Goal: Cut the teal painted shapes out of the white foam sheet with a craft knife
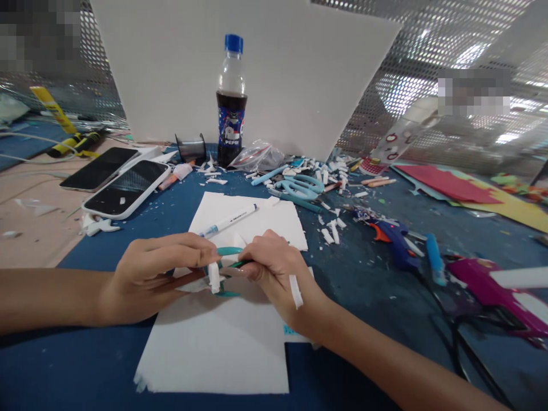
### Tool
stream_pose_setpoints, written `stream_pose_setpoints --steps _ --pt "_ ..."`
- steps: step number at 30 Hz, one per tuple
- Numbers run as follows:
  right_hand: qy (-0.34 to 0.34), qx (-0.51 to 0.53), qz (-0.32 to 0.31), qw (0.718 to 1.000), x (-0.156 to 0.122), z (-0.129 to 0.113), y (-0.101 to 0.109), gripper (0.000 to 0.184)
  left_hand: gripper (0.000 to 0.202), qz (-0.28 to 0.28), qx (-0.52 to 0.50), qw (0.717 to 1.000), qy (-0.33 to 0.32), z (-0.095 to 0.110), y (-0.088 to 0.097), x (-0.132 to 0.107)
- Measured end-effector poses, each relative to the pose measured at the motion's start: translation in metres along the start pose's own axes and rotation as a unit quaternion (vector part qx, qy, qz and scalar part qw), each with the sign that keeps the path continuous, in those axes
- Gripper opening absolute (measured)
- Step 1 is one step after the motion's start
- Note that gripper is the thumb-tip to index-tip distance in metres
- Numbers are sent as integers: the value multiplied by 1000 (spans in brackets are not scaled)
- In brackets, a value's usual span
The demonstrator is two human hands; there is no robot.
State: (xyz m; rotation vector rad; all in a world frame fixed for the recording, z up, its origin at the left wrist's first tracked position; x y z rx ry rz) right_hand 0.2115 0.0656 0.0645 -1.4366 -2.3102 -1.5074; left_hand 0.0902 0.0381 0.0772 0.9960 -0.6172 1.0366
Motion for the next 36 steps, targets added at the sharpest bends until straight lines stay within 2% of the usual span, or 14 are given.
stream_pose_setpoints --steps 14,24,29,36 --pt "-1 -4 -5 1000 0 -2 1 44 17 11 -10 1000 -2 2 -1 0" --pt "-3 19 -7 1000 -1 0 -1 42 22 -37 44 998 8 6 -3 1" --pt "-9 18 -15 1000 0 4 -1 42 10 -22 79 996 32 3 1 1" --pt "-12 4 1 1000 2 1 3 45 7 -19 73 997 13 4 0 4"
Point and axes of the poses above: each hand's wrist, its own x-axis towards the middle knuckle, its own y-axis out of the back of the hand, z = x × y, the point moved 9 cm from there along x, towards the middle knuckle, and after that the axes turned 4 degrees about -x, right-handed, at the moved point
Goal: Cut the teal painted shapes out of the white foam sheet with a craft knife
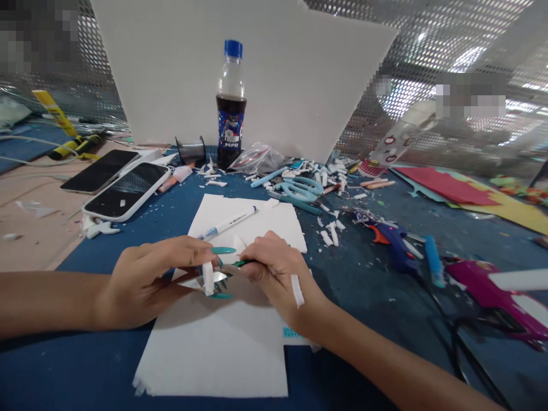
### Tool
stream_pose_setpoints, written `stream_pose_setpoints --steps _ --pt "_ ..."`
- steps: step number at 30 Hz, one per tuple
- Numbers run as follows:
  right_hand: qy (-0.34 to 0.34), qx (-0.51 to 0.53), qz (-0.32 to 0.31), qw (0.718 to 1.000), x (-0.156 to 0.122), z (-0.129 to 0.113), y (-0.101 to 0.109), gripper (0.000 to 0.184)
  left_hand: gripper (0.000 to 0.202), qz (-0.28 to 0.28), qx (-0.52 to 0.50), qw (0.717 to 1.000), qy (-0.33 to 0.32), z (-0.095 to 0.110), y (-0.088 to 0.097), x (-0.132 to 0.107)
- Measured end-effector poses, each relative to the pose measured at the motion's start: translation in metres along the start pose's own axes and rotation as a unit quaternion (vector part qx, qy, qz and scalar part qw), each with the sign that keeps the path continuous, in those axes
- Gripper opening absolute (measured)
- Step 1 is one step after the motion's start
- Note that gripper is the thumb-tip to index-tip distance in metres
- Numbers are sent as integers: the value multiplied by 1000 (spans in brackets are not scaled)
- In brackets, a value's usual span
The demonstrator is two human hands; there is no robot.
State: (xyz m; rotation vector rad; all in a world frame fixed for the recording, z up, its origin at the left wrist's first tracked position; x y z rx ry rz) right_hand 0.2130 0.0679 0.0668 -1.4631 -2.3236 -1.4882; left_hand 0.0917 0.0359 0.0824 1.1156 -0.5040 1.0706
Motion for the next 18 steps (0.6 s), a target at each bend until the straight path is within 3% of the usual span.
stream_pose_setpoints --steps 8,18 --pt "-3 -6 9 1000 0 0 0 46 20 -3 -34 999 -3 0 -2 0" --pt "4 9 -6 1000 0 -1 -3 45 15 -12 -46 999 -12 1 -5 -2"
Point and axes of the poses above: each hand's wrist, its own x-axis towards the middle knuckle, its own y-axis out of the back of the hand, z = x × y, the point moved 9 cm from there along x, towards the middle knuckle, and after that the axes turned 4 degrees about -x, right-handed, at the moved point
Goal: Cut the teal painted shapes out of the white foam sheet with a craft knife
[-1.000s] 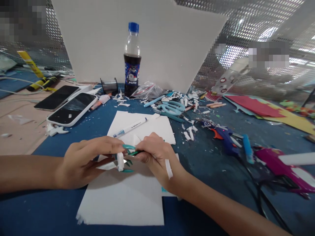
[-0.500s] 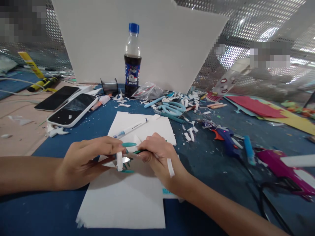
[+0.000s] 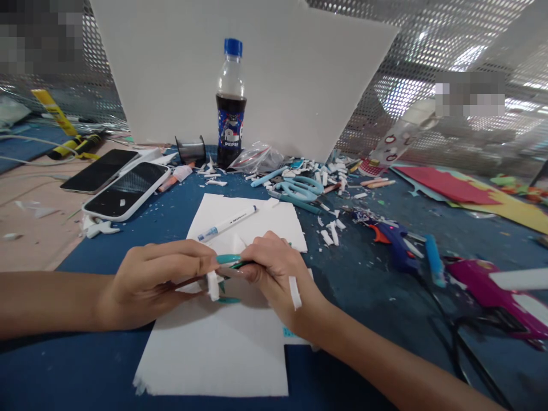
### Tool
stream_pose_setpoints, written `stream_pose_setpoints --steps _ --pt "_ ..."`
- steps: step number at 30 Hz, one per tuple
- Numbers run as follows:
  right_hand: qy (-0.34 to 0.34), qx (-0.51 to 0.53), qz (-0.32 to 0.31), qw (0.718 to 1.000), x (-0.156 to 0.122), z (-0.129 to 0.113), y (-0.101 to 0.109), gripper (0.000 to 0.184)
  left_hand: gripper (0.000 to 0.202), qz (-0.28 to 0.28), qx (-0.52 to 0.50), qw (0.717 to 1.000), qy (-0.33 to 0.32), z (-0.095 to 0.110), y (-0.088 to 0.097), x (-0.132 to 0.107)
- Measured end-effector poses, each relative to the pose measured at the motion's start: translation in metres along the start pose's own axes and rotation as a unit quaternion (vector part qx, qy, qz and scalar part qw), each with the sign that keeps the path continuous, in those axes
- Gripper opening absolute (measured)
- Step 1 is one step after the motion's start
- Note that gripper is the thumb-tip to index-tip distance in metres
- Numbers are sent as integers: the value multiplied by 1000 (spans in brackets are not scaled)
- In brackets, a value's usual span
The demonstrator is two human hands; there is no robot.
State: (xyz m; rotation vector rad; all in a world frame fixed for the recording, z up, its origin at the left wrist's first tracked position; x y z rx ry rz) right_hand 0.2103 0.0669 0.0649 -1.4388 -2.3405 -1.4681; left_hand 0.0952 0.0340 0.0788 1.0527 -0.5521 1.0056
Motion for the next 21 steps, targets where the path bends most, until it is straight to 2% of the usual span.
stream_pose_setpoints --steps 14,21 --pt "8 1 5 1000 0 -3 2 43 10 -9 19 1000 -9 1 -1 -2" --pt "2 12 0 1000 -3 5 0 38 11 -6 46 999 0 3 4 1"
Point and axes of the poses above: each hand's wrist, its own x-axis towards the middle knuckle, its own y-axis out of the back of the hand, z = x × y, the point moved 9 cm from there along x, towards the middle knuckle, and after that the axes turned 4 degrees about -x, right-handed, at the moved point
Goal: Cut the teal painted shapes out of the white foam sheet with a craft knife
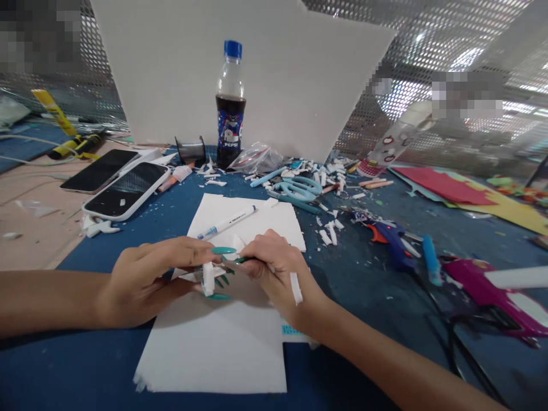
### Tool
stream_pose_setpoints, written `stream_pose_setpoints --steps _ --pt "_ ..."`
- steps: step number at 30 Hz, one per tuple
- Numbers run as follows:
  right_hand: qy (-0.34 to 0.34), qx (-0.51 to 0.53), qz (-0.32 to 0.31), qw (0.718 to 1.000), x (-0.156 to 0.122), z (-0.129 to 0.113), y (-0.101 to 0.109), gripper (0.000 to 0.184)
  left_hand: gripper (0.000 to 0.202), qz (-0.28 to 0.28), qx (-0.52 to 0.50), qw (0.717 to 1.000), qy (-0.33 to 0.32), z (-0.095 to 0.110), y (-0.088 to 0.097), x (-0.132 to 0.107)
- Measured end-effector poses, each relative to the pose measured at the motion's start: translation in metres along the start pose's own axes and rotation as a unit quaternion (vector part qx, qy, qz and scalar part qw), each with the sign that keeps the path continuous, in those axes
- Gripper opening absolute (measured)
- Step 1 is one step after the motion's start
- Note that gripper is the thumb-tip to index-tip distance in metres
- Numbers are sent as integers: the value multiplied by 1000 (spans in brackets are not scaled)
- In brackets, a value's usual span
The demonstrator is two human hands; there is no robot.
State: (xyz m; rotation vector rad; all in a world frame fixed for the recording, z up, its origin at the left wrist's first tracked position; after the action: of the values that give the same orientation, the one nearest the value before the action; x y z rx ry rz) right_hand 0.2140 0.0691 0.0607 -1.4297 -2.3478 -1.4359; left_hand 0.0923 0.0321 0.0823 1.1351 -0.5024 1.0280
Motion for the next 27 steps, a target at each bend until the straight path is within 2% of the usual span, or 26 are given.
stream_pose_setpoints --steps 16,18,23,27 --pt "3 3 -1 1000 1 -3 1 39 12 -14 -63 998 5 -5 -4 -2" --pt "-3 3 -4 1000 1 -2 0 40 12 -12 -52 998 11 -5 -3 -2" --pt "-13 -2 4 1000 0 1 2 42 20 -23 26 996 82 -13 -2 -1" --pt "-18 2 -1 1000 0 3 1 40 21 1 41 998 44 -8 -1 1"
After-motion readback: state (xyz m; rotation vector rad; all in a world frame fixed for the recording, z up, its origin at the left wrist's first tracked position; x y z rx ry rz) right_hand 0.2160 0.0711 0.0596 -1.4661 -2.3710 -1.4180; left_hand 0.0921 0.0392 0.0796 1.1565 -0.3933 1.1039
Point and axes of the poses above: each hand's wrist, its own x-axis towards the middle knuckle, its own y-axis out of the back of the hand, z = x × y, the point moved 9 cm from there along x, towards the middle knuckle, and after that the axes turned 4 degrees about -x, right-handed, at the moved point
